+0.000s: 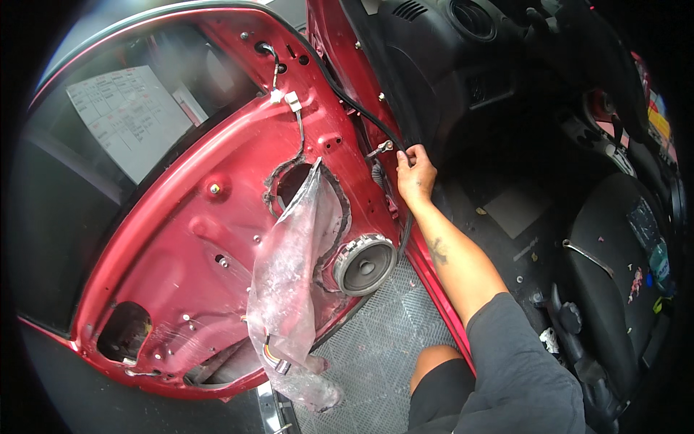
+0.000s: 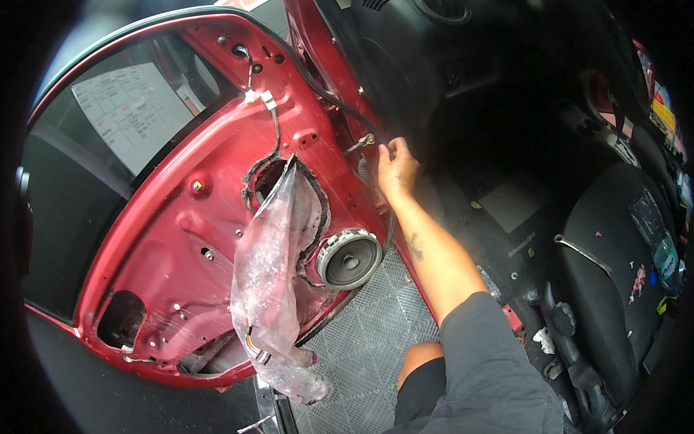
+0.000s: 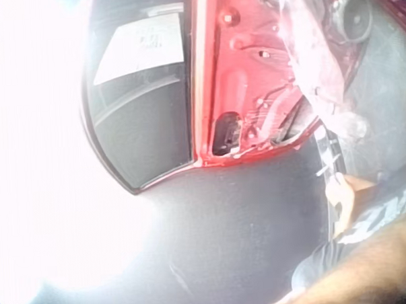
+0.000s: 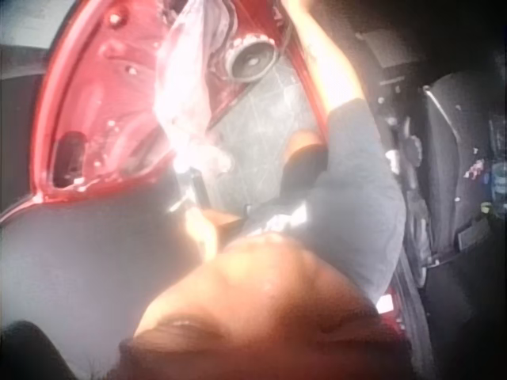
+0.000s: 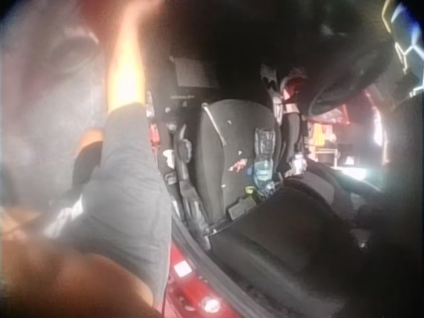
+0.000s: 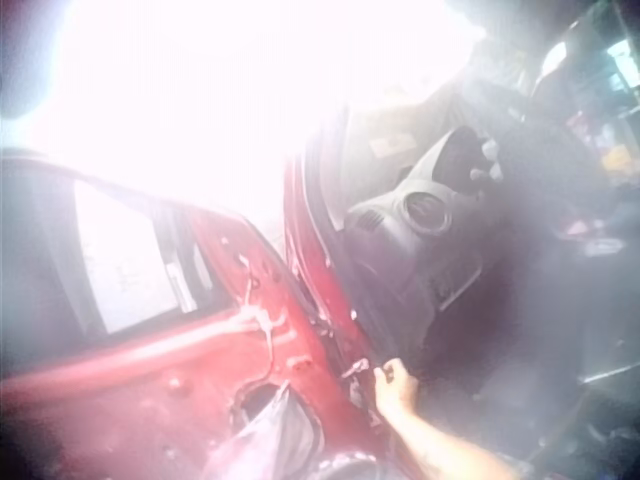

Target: The person uses a wrench to tighten bolts on the interior frame of a red car door. They then remove a plastic moisture barrier and install a black rubber seal along the door edge, pressing it into place by hand.

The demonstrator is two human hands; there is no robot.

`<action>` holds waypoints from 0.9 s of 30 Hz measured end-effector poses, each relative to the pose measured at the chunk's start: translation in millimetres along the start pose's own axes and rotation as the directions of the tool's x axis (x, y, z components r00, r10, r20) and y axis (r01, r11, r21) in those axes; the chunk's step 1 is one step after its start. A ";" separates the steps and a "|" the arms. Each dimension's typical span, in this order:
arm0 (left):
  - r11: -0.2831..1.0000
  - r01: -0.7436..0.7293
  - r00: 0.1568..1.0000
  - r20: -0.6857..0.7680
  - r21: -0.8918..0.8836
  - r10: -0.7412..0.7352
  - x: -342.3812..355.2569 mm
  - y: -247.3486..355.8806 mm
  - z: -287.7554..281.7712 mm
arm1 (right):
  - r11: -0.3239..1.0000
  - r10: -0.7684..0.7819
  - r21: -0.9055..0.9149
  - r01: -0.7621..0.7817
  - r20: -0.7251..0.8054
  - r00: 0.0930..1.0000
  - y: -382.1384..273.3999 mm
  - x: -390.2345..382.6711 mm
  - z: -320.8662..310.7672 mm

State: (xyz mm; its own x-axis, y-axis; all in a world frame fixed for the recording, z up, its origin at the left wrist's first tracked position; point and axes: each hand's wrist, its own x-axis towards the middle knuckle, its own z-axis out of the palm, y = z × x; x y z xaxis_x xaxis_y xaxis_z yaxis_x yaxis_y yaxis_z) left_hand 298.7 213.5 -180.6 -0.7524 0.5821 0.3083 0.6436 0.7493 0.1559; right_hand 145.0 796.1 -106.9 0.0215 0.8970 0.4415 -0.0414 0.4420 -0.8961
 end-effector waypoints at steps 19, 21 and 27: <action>0.967 0.256 0.966 -0.031 0.001 -0.256 -61.1 -96.4 28.9 | 0.999 -0.044 0.005 0.046 0.410 0.911 10.8 -20.9 28.2; 0.962 0.271 0.962 -0.026 -0.012 -0.272 -63.3 -105.9 35.4 | 0.990 -0.052 0.141 -0.011 0.431 0.901 33.5 -12.3 24.9; 0.928 0.370 0.928 -0.025 -0.038 -0.371 -90.5 -129.2 45.9 | 0.999 0.029 -0.022 -0.025 0.245 0.969 15.1 -12.3 4.1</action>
State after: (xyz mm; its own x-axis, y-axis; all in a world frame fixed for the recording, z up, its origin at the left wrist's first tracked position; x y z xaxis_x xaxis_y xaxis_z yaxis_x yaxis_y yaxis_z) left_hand 277.2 78.6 -271.7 -0.9338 0.2544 0.2517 0.3242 0.8990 0.2943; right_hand 140.0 791.7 -125.7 -0.2251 0.8825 0.4130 -0.0197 0.4197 -0.9074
